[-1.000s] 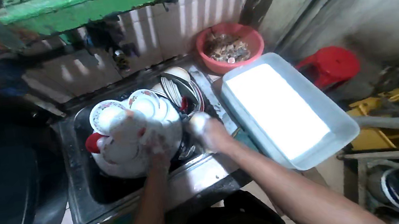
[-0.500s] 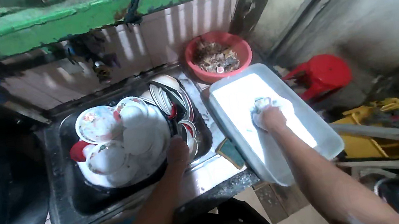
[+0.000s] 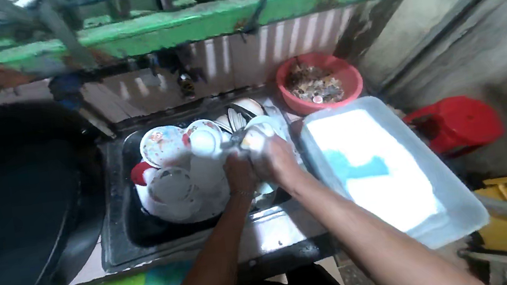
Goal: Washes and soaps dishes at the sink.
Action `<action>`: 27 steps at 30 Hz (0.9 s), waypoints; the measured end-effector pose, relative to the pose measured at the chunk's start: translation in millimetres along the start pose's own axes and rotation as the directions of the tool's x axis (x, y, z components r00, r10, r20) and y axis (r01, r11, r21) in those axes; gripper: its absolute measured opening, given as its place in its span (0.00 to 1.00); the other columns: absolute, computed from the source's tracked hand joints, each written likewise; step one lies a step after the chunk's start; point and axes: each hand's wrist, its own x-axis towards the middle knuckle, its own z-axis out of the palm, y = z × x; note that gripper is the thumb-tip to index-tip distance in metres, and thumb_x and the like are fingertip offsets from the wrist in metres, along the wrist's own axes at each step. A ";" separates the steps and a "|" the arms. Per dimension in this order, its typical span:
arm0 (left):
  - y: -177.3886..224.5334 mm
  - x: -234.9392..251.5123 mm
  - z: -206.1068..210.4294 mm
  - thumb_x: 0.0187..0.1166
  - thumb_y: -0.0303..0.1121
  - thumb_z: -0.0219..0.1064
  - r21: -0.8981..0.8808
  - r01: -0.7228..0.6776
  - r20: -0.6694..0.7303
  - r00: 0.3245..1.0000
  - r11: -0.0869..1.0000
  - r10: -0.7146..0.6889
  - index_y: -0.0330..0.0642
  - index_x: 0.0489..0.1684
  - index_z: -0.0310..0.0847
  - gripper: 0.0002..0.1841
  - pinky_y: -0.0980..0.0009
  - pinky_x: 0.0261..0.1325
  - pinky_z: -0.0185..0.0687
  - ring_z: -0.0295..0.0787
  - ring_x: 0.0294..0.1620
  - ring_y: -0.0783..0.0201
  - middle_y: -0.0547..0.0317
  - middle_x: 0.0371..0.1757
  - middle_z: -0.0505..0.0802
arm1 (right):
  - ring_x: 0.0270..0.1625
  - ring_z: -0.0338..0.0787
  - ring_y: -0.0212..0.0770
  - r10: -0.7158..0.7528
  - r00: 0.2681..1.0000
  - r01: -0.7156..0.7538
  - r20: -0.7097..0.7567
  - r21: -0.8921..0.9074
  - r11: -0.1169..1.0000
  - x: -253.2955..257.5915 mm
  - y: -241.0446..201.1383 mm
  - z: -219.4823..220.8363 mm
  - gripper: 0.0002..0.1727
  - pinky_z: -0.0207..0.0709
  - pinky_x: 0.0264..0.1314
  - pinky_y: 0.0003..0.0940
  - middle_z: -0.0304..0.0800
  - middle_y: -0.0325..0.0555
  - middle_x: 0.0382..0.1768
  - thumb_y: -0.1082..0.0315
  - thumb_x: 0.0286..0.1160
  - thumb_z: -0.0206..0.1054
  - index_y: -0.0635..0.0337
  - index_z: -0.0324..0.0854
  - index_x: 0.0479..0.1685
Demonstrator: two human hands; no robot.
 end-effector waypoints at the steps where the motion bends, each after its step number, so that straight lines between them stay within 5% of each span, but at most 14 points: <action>1: -7.0 -0.7 -3.7 0.80 0.23 0.64 -0.026 -0.025 -0.043 0.999 0.999 0.024 0.22 0.54 0.86 0.13 0.40 0.68 0.78 0.89 0.60 0.35 0.27 0.54 0.91 | 0.63 0.89 0.63 -0.018 1.000 0.019 0.020 -0.023 1.000 -1.1 -8.5 0.3 0.21 0.83 0.58 0.66 0.88 0.62 0.63 0.57 0.80 0.69 0.58 0.84 0.67; 3: -19.5 -8.6 -6.2 0.90 0.30 0.54 -0.124 -0.006 -0.092 0.996 0.992 -0.006 0.26 0.47 0.86 0.16 0.42 0.57 0.82 0.91 0.48 0.40 0.34 0.42 0.92 | 0.65 0.86 0.71 0.106 0.993 -0.103 0.060 -0.054 0.993 14.5 -4.9 -5.5 0.23 0.78 0.62 0.71 0.86 0.71 0.63 0.60 0.81 0.67 0.68 0.82 0.67; 6: -21.6 -13.7 -16.9 0.89 0.26 0.50 -0.037 -0.077 -0.145 0.987 0.996 0.071 0.25 0.41 0.85 0.17 0.43 0.50 0.82 0.91 0.43 0.40 0.35 0.37 0.90 | 0.66 0.87 0.67 0.154 0.982 -0.159 -0.105 -0.040 0.986 39.7 12.2 9.2 0.27 0.80 0.63 0.68 0.84 0.67 0.67 0.59 0.79 0.66 0.62 0.78 0.75; 10: -36.9 -5.8 -29.9 0.83 0.22 0.56 0.021 -0.048 -0.125 0.991 0.999 0.050 0.23 0.47 0.86 0.12 0.39 0.56 0.83 0.92 0.50 0.36 0.31 0.44 0.92 | 0.60 0.90 0.66 -0.011 0.999 0.009 -0.042 -0.055 0.998 1.6 -42.8 29.2 0.25 0.83 0.53 0.66 0.86 0.65 0.63 0.63 0.76 0.70 0.60 0.80 0.72; 13: -44.7 -17.4 -37.0 0.91 0.28 0.49 -0.084 0.001 -0.078 0.997 0.996 -0.008 0.25 0.44 0.85 0.17 0.41 0.53 0.81 0.90 0.47 0.39 0.34 0.39 0.90 | 0.63 0.88 0.69 0.121 0.992 -0.123 -0.038 -0.071 0.990 32.7 -19.1 25.8 0.24 0.80 0.59 0.69 0.85 0.69 0.65 0.62 0.81 0.64 0.62 0.78 0.74; 15: -47.2 -12.5 -34.3 0.89 0.28 0.50 -0.097 -0.048 -0.189 0.982 0.994 0.029 0.25 0.40 0.85 0.17 0.42 0.49 0.83 0.91 0.43 0.40 0.35 0.35 0.90 | 0.67 0.87 0.65 0.164 0.981 -0.170 -0.107 -0.051 0.984 45.9 -11.7 29.3 0.26 0.81 0.63 0.68 0.83 0.65 0.70 0.59 0.83 0.62 0.60 0.76 0.76; 17: -51.4 0.2 -30.6 0.90 0.29 0.51 -0.154 -0.009 -0.292 0.956 0.988 -0.037 0.24 0.44 0.87 0.18 0.41 0.55 0.84 0.93 0.47 0.38 0.32 0.39 0.92 | 0.64 0.88 0.69 0.168 0.985 -0.170 -0.043 -0.059 0.984 14.9 -39.0 36.9 0.27 0.80 0.61 0.69 0.84 0.70 0.66 0.61 0.80 0.66 0.66 0.75 0.75; 20: -58.5 17.6 -37.3 0.94 0.39 0.49 -0.337 0.152 -0.266 0.931 0.929 -0.249 0.27 0.41 0.86 0.23 0.44 0.57 0.81 0.88 0.47 0.45 0.37 0.40 0.90 | 0.57 0.92 0.64 0.043 0.995 -0.050 -0.086 -0.084 0.995 -30.8 -55.3 64.9 0.19 0.86 0.48 0.65 0.88 0.61 0.63 0.61 0.77 0.67 0.58 0.85 0.64; 22: -62.7 11.1 -44.4 0.93 0.39 0.51 -0.312 0.113 -0.231 0.954 0.944 -0.190 0.26 0.38 0.85 0.24 0.44 0.55 0.79 0.88 0.45 0.44 0.36 0.37 0.89 | 0.63 0.89 0.69 0.188 0.981 -0.191 -0.042 -0.092 0.977 -20.0 -39.5 59.3 0.26 0.82 0.57 0.68 0.86 0.68 0.64 0.59 0.81 0.65 0.63 0.78 0.75; 24: -64.1 0.7 -52.2 0.92 0.37 0.53 -0.221 0.037 -0.186 0.979 0.975 -0.080 0.25 0.36 0.86 0.23 0.43 0.51 0.82 0.89 0.41 0.42 0.36 0.33 0.89 | 0.65 0.87 0.68 0.280 0.955 -0.271 -0.094 0.101 0.957 14.0 -3.0 46.5 0.28 0.79 0.66 0.68 0.85 0.71 0.64 0.56 0.85 0.63 0.66 0.75 0.76; 25: -62.5 -0.8 -56.0 0.93 0.40 0.53 -0.254 0.082 -0.138 0.983 0.964 -0.120 0.27 0.34 0.84 0.24 0.45 0.48 0.80 0.86 0.39 0.45 0.39 0.31 0.87 | 0.59 0.90 0.63 0.285 0.951 -0.246 -0.117 0.269 0.931 31.5 13.3 38.8 0.27 0.81 0.62 0.64 0.88 0.66 0.58 0.50 0.86 0.62 0.64 0.79 0.70; 27: -67.5 -0.6 -56.1 0.91 0.45 0.56 -0.358 0.161 -0.099 0.973 0.920 -0.208 0.33 0.27 0.82 0.24 0.50 0.41 0.77 0.82 0.32 0.53 0.48 0.26 0.84 | 0.36 0.87 0.40 0.266 0.963 -0.233 0.032 0.596 0.769 46.3 27.5 24.0 0.27 0.85 0.39 0.41 0.88 0.48 0.41 0.42 0.84 0.63 0.56 0.80 0.64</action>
